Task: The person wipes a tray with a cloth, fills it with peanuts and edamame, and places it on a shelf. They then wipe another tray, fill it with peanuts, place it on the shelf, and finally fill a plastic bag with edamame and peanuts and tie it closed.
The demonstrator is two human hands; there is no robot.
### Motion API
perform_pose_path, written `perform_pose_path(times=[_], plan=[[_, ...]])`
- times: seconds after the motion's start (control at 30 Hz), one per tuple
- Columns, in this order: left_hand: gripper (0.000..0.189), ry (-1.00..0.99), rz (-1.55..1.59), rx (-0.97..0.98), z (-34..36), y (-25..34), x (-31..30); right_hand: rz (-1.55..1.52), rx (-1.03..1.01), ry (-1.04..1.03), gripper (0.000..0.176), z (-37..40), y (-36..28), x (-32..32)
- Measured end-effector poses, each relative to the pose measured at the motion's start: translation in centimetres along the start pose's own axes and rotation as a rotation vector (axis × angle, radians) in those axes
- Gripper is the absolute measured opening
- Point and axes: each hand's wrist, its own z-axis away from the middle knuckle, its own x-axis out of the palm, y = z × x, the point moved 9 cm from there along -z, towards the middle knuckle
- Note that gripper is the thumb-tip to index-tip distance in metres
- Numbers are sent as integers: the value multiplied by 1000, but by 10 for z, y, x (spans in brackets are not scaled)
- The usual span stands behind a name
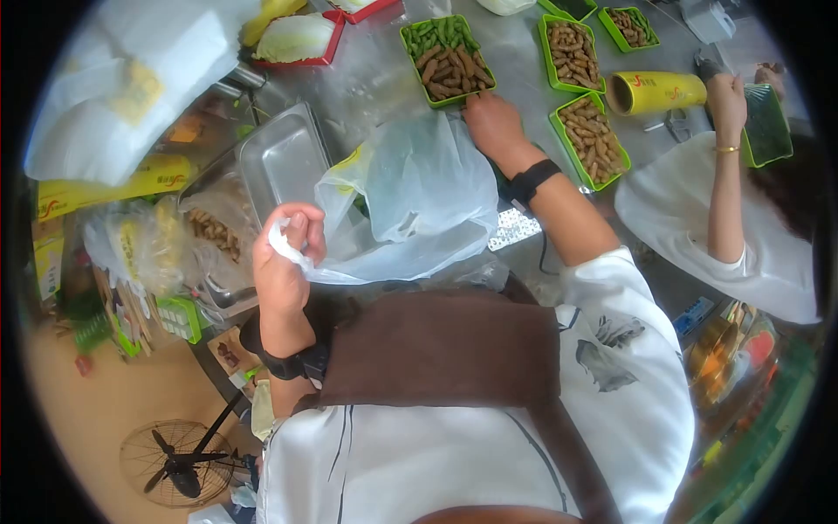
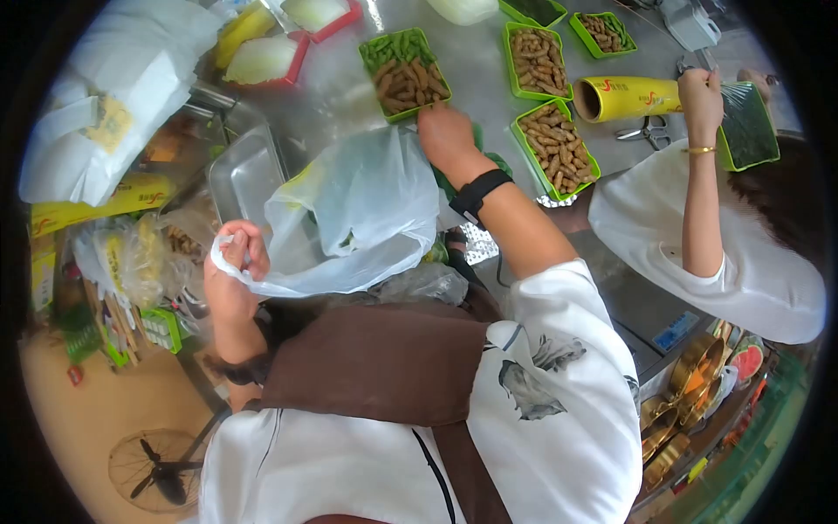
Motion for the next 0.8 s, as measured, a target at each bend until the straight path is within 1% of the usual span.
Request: perform_pose_path(times=[0.07, 0.13, 0.27, 0.33, 0.37, 0.43, 0.47, 0.53, 0.57, 0.63, 0.67, 0.73, 0.77, 0.8], plan=[[19, -6, 28, -14, -2, -7, 0, 51, -1, -4, 10, 1, -2, 1], [17, 60, 27, -28, -4, -12, -7, 42, 68, 22, 12, 0, 1, -3], [17, 102, 19, -30, -5, -13, -13, 30, 64, 58, 13, 0, -5, -9], [17, 103, 39, -18, -5, -14, -14, 47, -17, 20, 12, 2, -12, -5], [17, 107, 41, -18, -4, -14, -15, 48, -21, 18, 12, 4, -12, -8], [17, 122, 64, -19, -4, -14, -17, -137, -145, 188, 10, 8, -17, -33], [17, 125, 68, -17, -4, -14, -21, -135, -150, 188, 10, 5, -16, -38], [21, 117, 72, -19, -3, -16, -28, -517, 42, 396, 15, 1, 12, -63], [21, 120, 74, -21, -2, -18, -28, -517, 41, 392, 15, -7, 14, -68], [22, 159, 70, -2, -3, -17, -31, -625, 338, 475, 19, -26, 51, -69], [22, 160, 71, -1, -3, -17, -28, -625, 336, 475, 19, -37, 58, -64], [22, 206, 95, -21, 0, -18, -28, -303, 171, 309, 19, -59, 49, -46], [22, 216, 96, -26, 1, -18, -30, -308, 167, 299, 19, -61, 52, -42], [22, 189, 95, -9, 0, -17, -30, -352, 207, 218, 20, -65, 57, -35]])
